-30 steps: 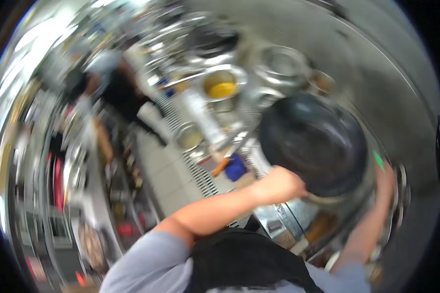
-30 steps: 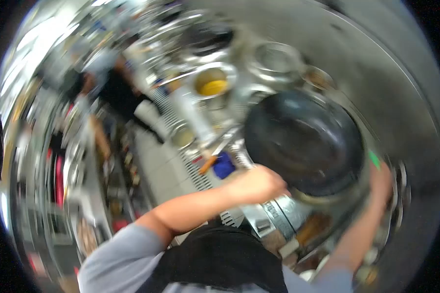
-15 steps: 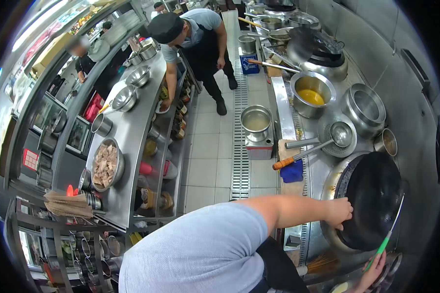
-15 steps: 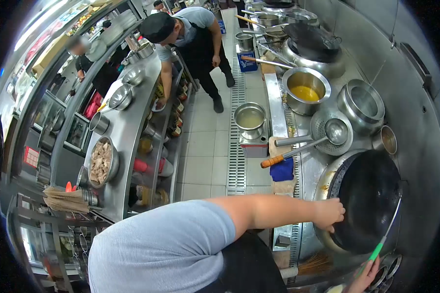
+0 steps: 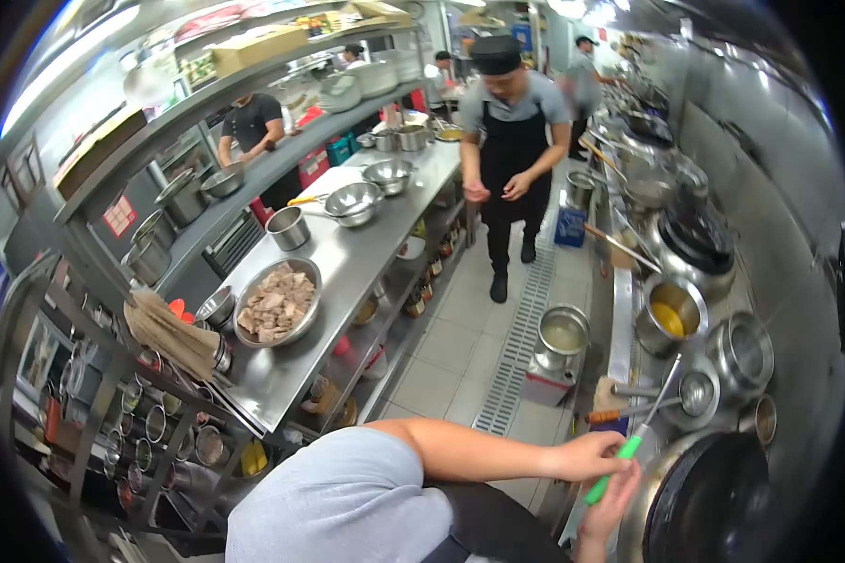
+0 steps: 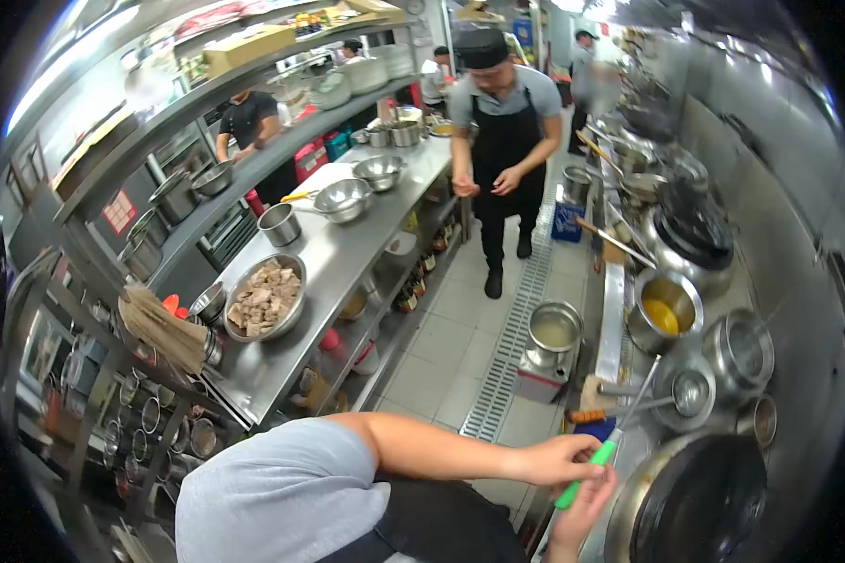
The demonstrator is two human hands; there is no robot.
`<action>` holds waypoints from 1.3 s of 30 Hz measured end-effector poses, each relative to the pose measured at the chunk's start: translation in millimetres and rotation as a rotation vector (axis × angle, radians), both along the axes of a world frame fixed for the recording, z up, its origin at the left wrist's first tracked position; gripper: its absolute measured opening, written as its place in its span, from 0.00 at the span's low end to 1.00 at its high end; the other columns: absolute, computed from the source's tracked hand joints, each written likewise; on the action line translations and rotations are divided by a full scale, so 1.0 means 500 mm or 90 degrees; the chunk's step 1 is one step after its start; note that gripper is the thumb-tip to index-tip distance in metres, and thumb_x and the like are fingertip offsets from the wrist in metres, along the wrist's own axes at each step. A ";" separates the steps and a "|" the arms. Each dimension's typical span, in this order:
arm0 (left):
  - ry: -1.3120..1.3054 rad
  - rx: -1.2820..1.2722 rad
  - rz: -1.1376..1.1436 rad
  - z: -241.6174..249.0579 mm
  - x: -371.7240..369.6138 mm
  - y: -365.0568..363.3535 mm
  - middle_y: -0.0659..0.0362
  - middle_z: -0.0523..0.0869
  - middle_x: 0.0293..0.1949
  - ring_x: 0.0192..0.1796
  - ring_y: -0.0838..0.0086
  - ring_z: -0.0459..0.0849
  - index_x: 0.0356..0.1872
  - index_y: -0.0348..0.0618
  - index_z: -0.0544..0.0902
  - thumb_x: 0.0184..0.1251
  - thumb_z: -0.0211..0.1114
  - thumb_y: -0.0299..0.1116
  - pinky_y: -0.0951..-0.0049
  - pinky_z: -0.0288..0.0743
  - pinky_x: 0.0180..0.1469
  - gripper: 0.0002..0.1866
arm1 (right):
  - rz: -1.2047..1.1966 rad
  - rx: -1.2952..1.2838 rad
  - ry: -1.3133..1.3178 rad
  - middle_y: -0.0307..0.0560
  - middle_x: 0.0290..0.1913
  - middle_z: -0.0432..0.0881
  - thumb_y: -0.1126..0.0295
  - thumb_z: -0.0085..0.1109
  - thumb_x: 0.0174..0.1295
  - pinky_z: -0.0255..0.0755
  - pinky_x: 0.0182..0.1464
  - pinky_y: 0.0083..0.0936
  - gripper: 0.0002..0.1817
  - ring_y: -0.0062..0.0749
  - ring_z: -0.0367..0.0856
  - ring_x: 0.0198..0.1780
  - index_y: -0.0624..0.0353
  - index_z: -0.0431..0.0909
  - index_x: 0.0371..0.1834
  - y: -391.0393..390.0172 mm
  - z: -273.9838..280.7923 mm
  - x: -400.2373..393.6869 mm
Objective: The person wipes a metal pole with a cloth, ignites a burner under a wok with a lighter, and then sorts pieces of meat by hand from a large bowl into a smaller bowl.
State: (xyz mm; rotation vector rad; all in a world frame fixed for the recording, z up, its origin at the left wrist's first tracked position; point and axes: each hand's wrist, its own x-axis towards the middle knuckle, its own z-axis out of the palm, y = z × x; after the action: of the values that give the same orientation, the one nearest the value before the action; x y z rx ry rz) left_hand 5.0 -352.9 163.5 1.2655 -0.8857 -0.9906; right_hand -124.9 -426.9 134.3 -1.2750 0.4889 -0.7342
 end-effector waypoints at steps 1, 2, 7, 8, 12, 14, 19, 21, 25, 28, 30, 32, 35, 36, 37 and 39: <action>-0.031 0.017 0.062 0.013 0.035 0.043 0.56 0.85 0.41 0.33 0.76 0.83 0.59 0.36 0.72 0.75 0.62 0.42 0.73 0.79 0.34 0.23 | 0.083 -0.039 -0.006 0.47 0.57 0.76 0.62 0.47 0.76 0.71 0.43 0.20 0.25 0.25 0.77 0.48 0.60 0.58 0.72 0.030 -0.003 0.029; -0.077 -0.028 0.134 -0.001 0.078 0.079 0.57 0.85 0.41 0.35 0.77 0.84 0.60 0.36 0.71 0.74 0.63 0.42 0.73 0.80 0.38 0.23 | 0.166 -0.076 -0.009 0.48 0.59 0.75 0.64 0.48 0.76 0.73 0.47 0.21 0.28 0.26 0.77 0.51 0.59 0.55 0.75 0.052 -0.002 0.055; -0.472 0.094 0.488 0.166 0.307 0.434 0.47 0.80 0.59 0.59 0.63 0.82 0.65 0.37 0.73 0.67 0.69 0.42 0.63 0.76 0.60 0.30 | 0.420 -0.229 0.186 0.55 0.57 0.79 0.66 0.58 0.68 0.75 0.54 0.30 0.30 0.35 0.79 0.56 0.61 0.63 0.72 0.154 -0.072 0.147; -0.531 0.211 0.559 0.231 0.332 0.531 0.46 0.79 0.61 0.63 0.56 0.79 0.64 0.40 0.74 0.63 0.71 0.43 0.60 0.73 0.64 0.31 | 0.486 -0.305 0.282 0.58 0.55 0.81 0.64 0.60 0.66 0.76 0.56 0.33 0.30 0.39 0.80 0.56 0.63 0.68 0.69 0.162 -0.116 0.158; -0.945 0.366 0.828 0.311 0.449 0.925 0.51 0.85 0.47 0.50 0.55 0.84 0.59 0.43 0.79 0.56 0.73 0.31 0.60 0.78 0.54 0.27 | 0.683 -0.606 0.620 0.63 0.54 0.82 0.60 0.63 0.62 0.74 0.60 0.39 0.28 0.50 0.80 0.58 0.65 0.75 0.62 0.197 -0.266 0.146; -1.073 0.494 0.856 0.385 0.456 1.066 0.51 0.85 0.45 0.47 0.57 0.84 0.57 0.43 0.80 0.54 0.73 0.28 0.60 0.78 0.49 0.25 | 0.689 -0.621 0.688 0.64 0.53 0.82 0.61 0.64 0.61 0.75 0.59 0.39 0.28 0.51 0.80 0.57 0.66 0.75 0.61 0.188 -0.371 0.110; -0.948 0.817 0.906 0.457 0.508 1.284 0.50 0.85 0.50 0.54 0.53 0.83 0.63 0.48 0.77 0.58 0.71 0.34 0.55 0.76 0.55 0.29 | 0.550 -0.508 0.852 0.65 0.51 0.83 0.62 0.64 0.60 0.76 0.57 0.39 0.26 0.53 0.82 0.55 0.69 0.76 0.58 0.112 -0.602 -0.002; -0.936 0.812 0.892 0.437 0.542 1.348 0.48 0.84 0.54 0.57 0.53 0.82 0.63 0.48 0.78 0.60 0.69 0.36 0.56 0.75 0.59 0.27 | 0.469 -0.454 0.903 0.66 0.51 0.83 0.63 0.65 0.60 0.76 0.56 0.39 0.26 0.53 0.82 0.54 0.70 0.77 0.57 0.060 -0.684 -0.051; -0.789 0.869 0.887 0.429 0.576 1.385 0.46 0.84 0.55 0.58 0.52 0.82 0.59 0.45 0.81 0.62 0.67 0.40 0.57 0.74 0.62 0.24 | 0.320 -0.384 0.938 0.67 0.49 0.83 0.64 0.65 0.59 0.77 0.54 0.38 0.25 0.55 0.83 0.52 0.72 0.78 0.54 -0.034 -0.812 -0.131; -0.798 0.872 0.941 0.416 0.584 1.393 0.45 0.85 0.53 0.58 0.50 0.82 0.55 0.41 0.84 0.66 0.61 0.44 0.55 0.73 0.62 0.22 | 0.180 -0.447 0.805 0.66 0.48 0.85 0.63 0.62 0.59 0.78 0.50 0.38 0.26 0.56 0.84 0.51 0.74 0.77 0.55 -0.022 -0.785 -0.110; -0.768 0.880 0.957 0.421 0.575 1.381 0.42 0.84 0.56 0.61 0.50 0.81 0.58 0.37 0.82 0.68 0.59 0.41 0.57 0.72 0.64 0.23 | 0.039 -0.022 0.650 0.53 0.43 0.83 0.54 0.60 0.64 0.75 0.38 0.33 0.28 0.36 0.81 0.39 0.65 0.76 0.59 0.012 -0.677 -0.046; -0.821 0.800 0.918 0.392 0.621 1.493 0.40 0.81 0.60 0.63 0.50 0.79 0.61 0.32 0.78 0.71 0.58 0.40 0.60 0.70 0.66 0.25 | -0.043 0.240 0.446 0.41 0.36 0.78 0.49 0.62 0.65 0.70 0.31 0.27 0.25 0.27 0.75 0.32 0.58 0.76 0.54 0.078 -0.501 0.029; -0.876 0.613 0.949 0.396 0.643 1.512 0.40 0.84 0.54 0.55 0.50 0.82 0.56 0.27 0.79 0.75 0.56 0.41 0.60 0.72 0.62 0.23 | -0.099 0.291 0.389 0.43 0.39 0.77 0.46 0.64 0.64 0.72 0.38 0.26 0.30 0.28 0.76 0.39 0.59 0.74 0.58 0.069 -0.512 0.068; -0.967 0.537 0.949 0.370 0.751 1.645 0.43 0.86 0.49 0.50 0.55 0.84 0.52 0.28 0.81 0.75 0.57 0.42 0.63 0.75 0.57 0.22 | -0.121 0.329 0.388 0.52 0.52 0.78 0.44 0.64 0.63 0.75 0.51 0.33 0.37 0.38 0.78 0.51 0.62 0.69 0.65 0.077 -0.477 0.085; -0.938 0.539 0.981 0.394 0.699 1.585 0.43 0.86 0.49 0.49 0.56 0.84 0.52 0.28 0.81 0.75 0.57 0.42 0.63 0.75 0.56 0.22 | -0.147 0.380 0.333 0.62 0.65 0.71 0.40 0.61 0.64 0.71 0.63 0.44 0.46 0.48 0.73 0.65 0.65 0.60 0.73 0.081 -0.435 0.104; -0.898 0.549 1.007 0.413 0.628 1.421 0.44 0.86 0.48 0.48 0.57 0.84 0.51 0.28 0.81 0.75 0.58 0.42 0.64 0.75 0.55 0.22 | -0.184 0.477 0.173 0.67 0.70 0.66 0.36 0.54 0.66 0.68 0.68 0.47 0.50 0.53 0.70 0.69 0.67 0.53 0.76 0.062 -0.407 0.149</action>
State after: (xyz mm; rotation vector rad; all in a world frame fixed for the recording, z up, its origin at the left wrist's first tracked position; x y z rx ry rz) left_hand 318.8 357.6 370.1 2.6814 -0.0237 1.1152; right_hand -50.2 -395.9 -69.3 -0.5985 1.0705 -0.5309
